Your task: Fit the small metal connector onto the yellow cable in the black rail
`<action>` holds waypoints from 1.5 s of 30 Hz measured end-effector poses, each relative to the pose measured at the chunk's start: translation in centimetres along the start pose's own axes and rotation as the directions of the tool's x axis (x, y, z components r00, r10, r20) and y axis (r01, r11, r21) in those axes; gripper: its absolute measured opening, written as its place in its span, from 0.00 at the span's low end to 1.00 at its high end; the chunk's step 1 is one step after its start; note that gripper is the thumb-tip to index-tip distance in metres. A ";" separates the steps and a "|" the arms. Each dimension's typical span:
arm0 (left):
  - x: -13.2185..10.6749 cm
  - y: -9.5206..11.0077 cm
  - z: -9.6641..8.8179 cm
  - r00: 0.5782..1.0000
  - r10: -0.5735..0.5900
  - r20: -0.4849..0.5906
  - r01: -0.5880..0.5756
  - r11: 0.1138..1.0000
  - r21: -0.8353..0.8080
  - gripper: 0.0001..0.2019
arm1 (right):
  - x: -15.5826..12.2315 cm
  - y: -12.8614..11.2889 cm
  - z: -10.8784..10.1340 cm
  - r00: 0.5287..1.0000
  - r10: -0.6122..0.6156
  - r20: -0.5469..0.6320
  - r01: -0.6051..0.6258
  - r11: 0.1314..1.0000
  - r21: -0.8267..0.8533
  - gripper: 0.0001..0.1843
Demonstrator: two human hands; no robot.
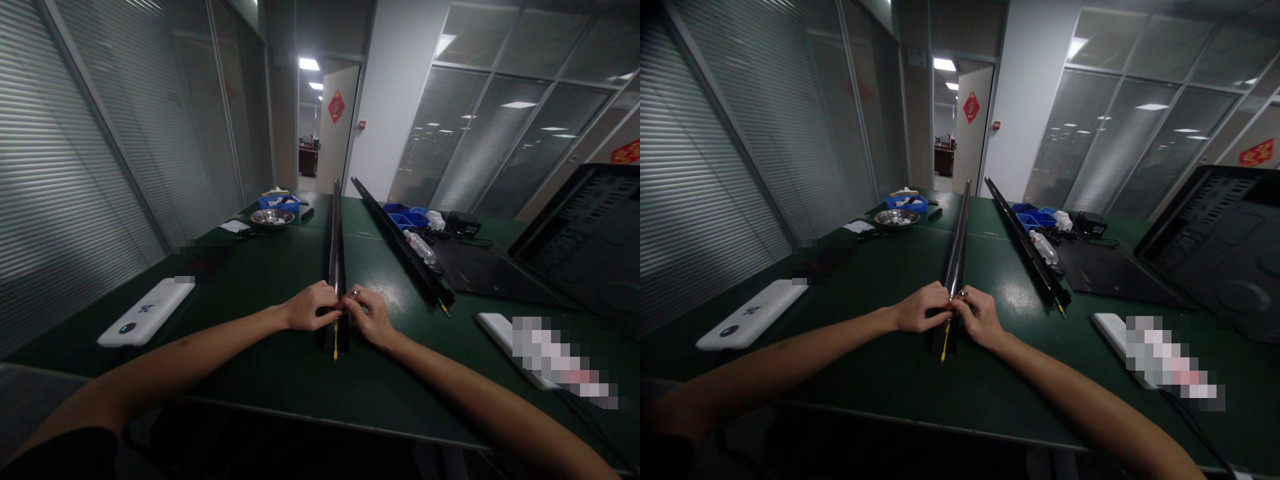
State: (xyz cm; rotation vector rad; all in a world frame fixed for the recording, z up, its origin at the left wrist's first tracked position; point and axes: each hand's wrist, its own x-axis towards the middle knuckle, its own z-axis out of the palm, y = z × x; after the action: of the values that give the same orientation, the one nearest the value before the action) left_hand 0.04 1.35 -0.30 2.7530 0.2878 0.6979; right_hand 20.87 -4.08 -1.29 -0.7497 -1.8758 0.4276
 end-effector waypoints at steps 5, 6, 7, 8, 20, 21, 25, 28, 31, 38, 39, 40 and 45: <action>0.0 0.0 0.1 1.000 -0.002 -0.005 0.002 1.000 0.002 0.06 | -0.1 0.0 0.2 1.000 0.004 -0.011 -0.004 0.998 -0.065 0.14; 0.0 0.0 0.1 1.000 0.000 -0.005 0.000 1.000 -0.002 0.05 | -0.2 0.1 0.2 1.000 0.008 -0.008 -0.008 0.998 -0.068 0.14; 0.1 0.0 0.1 1.000 0.001 -0.004 -0.001 1.000 -0.004 0.05 | -0.2 0.1 0.2 1.000 0.012 -0.005 -0.012 0.997 -0.070 0.15; 0.1 0.0 0.1 1.000 0.000 -0.002 0.000 1.000 -0.007 0.05 | -0.2 0.1 0.2 1.000 0.017 -0.003 -0.017 0.997 -0.069 0.15; 0.0 0.0 0.0 1.000 -0.003 0.009 0.003 1.000 -0.003 0.06 | 0.0 0.0 0.1 1.000 0.000 0.000 0.000 0.999 -0.042 0.16; 0.0 0.0 0.0 1.000 -0.001 0.005 0.001 1.000 -0.004 0.06 | -0.1 0.0 0.1 1.000 0.005 -0.004 -0.005 0.999 -0.051 0.16; 0.0 0.0 0.0 1.000 -0.002 0.006 0.002 1.000 -0.006 0.06 | -0.3 0.2 0.2 1.000 0.024 -0.006 -0.024 0.997 -0.078 0.15; 0.0 0.0 0.0 1.000 -0.005 0.011 0.005 1.000 -0.006 0.06 | -0.2 0.1 0.2 1.000 0.026 0.003 -0.026 0.996 -0.080 0.15; 0.0 0.0 0.1 1.000 0.000 0.000 0.000 1.000 -0.001 0.06 | -0.1 0.1 0.1 1.000 0.010 0.015 -0.009 0.999 -0.053 0.15; 0.0 0.0 0.1 1.000 0.012 -0.006 -0.012 1.000 0.004 0.07 | -0.2 0.1 0.1 1.000 -0.006 0.010 0.007 0.999 -0.041 0.15; 0.0 0.0 0.1 1.000 0.006 -0.005 -0.006 1.000 0.005 0.07 | -0.2 0.1 0.1 1.000 -0.001 0.001 0.001 0.998 -0.056 0.15; 0.0 0.0 0.1 1.000 0.000 -0.002 0.000 1.000 0.006 0.07 | -0.3 0.1 0.2 1.000 0.004 -0.006 -0.005 0.998 -0.070 0.15; 0.0 -0.1 0.1 1.000 0.002 0.002 -0.002 1.000 -0.001 0.07 | -0.2 0.2 0.3 1.000 0.013 -0.004 -0.013 0.996 -0.085 0.15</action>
State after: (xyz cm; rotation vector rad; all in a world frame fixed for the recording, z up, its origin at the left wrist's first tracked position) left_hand 0.10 1.41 -0.43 2.7531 0.2847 0.6957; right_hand 20.74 -4.09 -1.64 -0.8193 -1.8959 0.3560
